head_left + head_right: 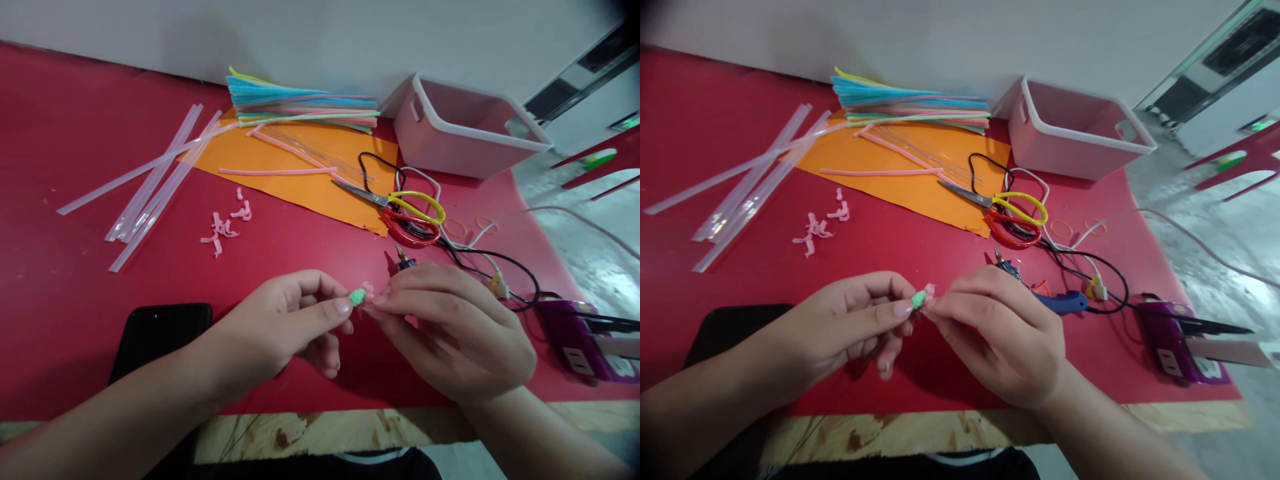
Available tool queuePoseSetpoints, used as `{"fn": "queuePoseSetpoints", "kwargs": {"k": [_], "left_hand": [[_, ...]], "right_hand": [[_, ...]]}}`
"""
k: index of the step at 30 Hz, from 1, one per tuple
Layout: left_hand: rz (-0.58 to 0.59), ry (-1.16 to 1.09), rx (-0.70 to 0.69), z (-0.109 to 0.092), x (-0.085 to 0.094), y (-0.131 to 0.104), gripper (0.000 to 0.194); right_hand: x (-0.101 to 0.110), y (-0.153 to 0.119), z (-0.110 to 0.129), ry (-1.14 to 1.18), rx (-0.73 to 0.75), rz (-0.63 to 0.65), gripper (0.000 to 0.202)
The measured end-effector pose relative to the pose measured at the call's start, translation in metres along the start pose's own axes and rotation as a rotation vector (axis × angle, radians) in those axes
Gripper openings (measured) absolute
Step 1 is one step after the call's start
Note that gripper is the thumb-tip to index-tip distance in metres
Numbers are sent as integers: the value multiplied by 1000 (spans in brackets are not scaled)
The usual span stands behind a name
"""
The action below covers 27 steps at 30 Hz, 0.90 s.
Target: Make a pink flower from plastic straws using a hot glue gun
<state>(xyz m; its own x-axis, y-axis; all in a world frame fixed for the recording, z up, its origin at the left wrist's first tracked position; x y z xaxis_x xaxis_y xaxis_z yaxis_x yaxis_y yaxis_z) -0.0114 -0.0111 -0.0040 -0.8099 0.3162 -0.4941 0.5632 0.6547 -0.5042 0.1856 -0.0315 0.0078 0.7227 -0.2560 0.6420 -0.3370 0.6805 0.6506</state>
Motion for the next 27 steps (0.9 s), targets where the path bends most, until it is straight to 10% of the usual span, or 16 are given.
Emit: {"fn": "queuePoseSetpoints", "kwargs": {"k": [27], "left_hand": [[62,61,-34,-1,2,0,12]], "right_hand": [[0,6,5,-38,106,-46,18]]}}
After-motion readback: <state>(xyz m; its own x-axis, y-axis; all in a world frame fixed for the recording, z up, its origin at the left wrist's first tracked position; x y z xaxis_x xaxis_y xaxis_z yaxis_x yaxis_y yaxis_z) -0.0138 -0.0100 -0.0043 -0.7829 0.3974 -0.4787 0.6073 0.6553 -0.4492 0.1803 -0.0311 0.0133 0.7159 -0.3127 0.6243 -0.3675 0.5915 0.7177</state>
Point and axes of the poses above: each hand's wrist, its own y-axis towards the middle knuckle, its own x-axis out of the back of the hand, z = x × y, the point moved 1 cm from there along y, towards the middle knuckle, and after that the axes turned 3 degrees about -z, right-handed, at the moved point
